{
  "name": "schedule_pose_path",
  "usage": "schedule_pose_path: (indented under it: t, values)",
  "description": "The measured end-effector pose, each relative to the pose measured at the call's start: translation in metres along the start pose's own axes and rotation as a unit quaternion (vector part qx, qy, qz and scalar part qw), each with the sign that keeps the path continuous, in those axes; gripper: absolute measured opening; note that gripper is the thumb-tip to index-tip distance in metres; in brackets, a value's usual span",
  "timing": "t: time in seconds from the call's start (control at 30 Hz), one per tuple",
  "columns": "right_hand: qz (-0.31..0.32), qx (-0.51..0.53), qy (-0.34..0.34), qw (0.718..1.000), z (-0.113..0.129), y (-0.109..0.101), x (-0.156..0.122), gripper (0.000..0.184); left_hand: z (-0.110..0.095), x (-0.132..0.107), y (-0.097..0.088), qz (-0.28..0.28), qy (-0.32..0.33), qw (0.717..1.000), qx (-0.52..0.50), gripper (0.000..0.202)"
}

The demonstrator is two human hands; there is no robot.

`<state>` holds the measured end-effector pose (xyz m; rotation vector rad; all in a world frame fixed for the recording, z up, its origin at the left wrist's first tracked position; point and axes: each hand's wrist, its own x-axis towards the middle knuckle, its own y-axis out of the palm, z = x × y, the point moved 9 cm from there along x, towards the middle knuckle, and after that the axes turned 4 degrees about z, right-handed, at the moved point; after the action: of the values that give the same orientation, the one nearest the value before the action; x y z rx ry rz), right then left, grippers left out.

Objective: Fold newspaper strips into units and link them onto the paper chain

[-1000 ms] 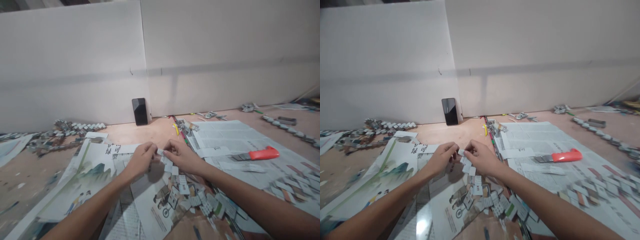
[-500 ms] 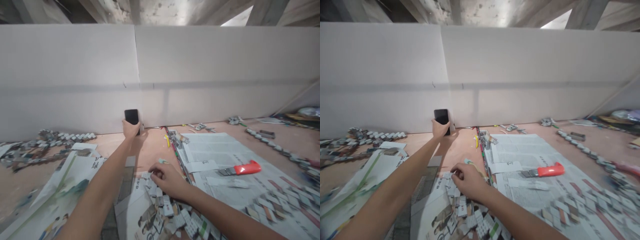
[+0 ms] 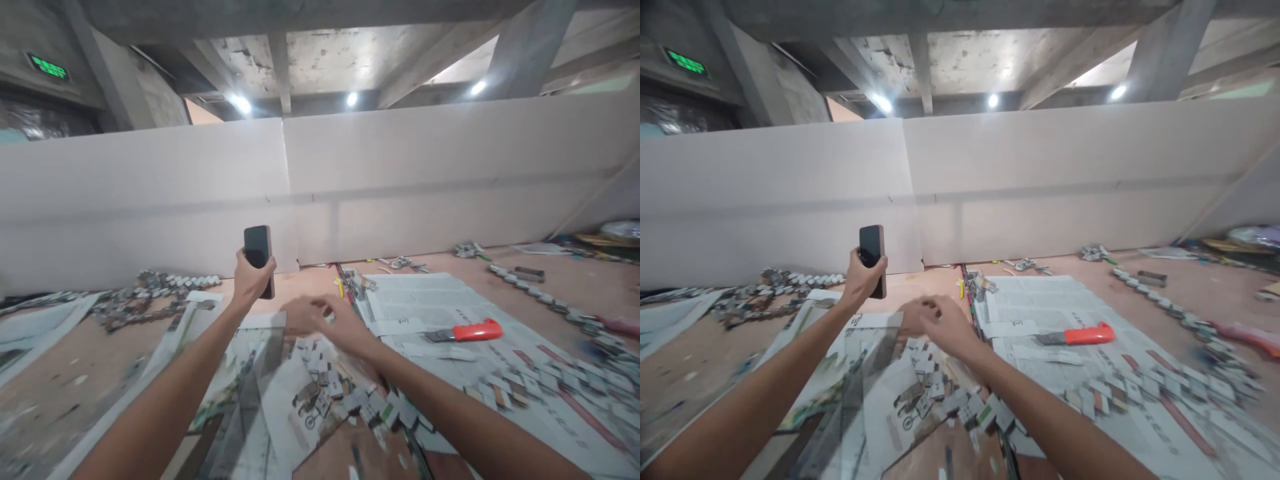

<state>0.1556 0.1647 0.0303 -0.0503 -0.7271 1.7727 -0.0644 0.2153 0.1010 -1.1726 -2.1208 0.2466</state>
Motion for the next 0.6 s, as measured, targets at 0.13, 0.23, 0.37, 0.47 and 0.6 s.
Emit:
schedule_pose_path:
  t: [0.13, 0.23, 0.37, 0.47, 0.6]
  values:
    - [0.059, 0.181, 0.061, 0.98, 0.024, 0.009, -0.009, 0.049, -0.028, -0.067, -0.018, 0.021, 0.002, 0.998, -0.067, 0.062]
    - [0.142, 0.31, 0.039, 0.939, 0.051, 0.034, -0.037, 0.06, -0.048, -0.114, -0.021, 0.021, 0.008, 0.992, -0.124, 0.07]
    - [0.114, 0.336, 0.023, 0.935, 0.058, 0.044, -0.073, 0.056, -0.065, -0.16, -0.012, 0.06, 0.01, 0.988, -0.143, 0.073]
    - [0.081, 0.319, 0.002, 0.944, 0.056, 0.04, -0.089, 0.054, -0.067, -0.178, -0.008, 0.058, 0.0, 0.99, -0.132, 0.072]
    - [0.064, 0.32, -0.008, 0.945, 0.047, 0.034, -0.09, 0.055, -0.062, -0.183, 0.005, 0.067, -0.016, 0.985, -0.157, 0.073]
